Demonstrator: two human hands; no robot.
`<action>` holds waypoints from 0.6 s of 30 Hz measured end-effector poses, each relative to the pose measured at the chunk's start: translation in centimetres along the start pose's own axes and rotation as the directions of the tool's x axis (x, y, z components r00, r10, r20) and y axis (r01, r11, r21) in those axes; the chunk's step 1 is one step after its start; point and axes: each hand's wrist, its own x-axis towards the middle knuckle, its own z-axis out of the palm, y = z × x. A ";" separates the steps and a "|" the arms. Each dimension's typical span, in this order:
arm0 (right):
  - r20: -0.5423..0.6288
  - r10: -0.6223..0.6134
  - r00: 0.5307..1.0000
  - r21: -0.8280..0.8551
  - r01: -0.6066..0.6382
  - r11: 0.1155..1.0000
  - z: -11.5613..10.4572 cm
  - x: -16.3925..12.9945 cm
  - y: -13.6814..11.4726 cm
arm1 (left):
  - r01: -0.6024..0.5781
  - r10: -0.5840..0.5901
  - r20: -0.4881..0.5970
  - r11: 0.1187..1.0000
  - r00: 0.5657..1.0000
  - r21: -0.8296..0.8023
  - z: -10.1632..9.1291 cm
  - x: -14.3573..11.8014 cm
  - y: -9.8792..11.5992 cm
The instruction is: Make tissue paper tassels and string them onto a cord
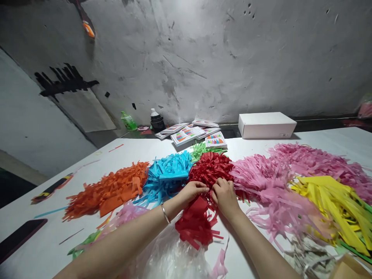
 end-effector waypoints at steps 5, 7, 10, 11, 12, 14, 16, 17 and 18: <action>-0.020 -0.053 0.998 -0.008 0.052 0.999 -0.3 -0.1 0.0 | 0.030 -0.031 -0.046 0.999 0.998 -0.029 0.5 0.4 0.1; -0.027 -0.084 0.996 -0.016 0.083 0.996 -0.3 0.1 0.0 | 0.046 -0.049 -0.045 0.997 0.998 -0.063 0.6 0.4 0.2; -0.039 -0.133 0.990 -0.037 0.131 0.991 -0.3 0.5 -0.2 | 0.066 -0.071 -0.029 0.989 0.997 -0.132 0.5 0.3 0.3; -0.044 -0.149 0.988 -0.046 0.146 0.988 -0.3 0.5 -0.2 | 0.071 -0.075 -0.023 0.985 0.997 -0.157 0.5 0.3 0.4; -0.050 -0.164 0.985 -0.055 0.161 0.985 -0.4 0.6 -0.2 | 0.075 -0.079 -0.019 0.981 0.997 -0.181 0.4 0.3 0.5; -0.066 -0.190 0.980 -0.073 0.185 0.980 -0.7 0.5 -0.2 | 0.080 -0.085 -0.011 0.970 0.996 -0.228 0.3 0.3 0.7; -0.085 -0.211 0.974 -0.094 0.203 0.975 -1.1 0.2 -0.1 | 0.083 -0.087 -0.003 0.960 0.996 -0.269 0.0 0.4 0.8; -0.095 -0.222 0.970 -0.105 0.212 0.972 -1.3 0.0 0.0 | 0.081 -0.084 0.000 0.954 0.996 -0.288 -0.1 0.4 0.9; -0.104 -0.233 0.967 -0.116 0.221 0.968 -1.6 -0.2 0.2 | 0.074 -0.078 0.001 0.949 0.997 -0.306 -0.3 0.4 1.0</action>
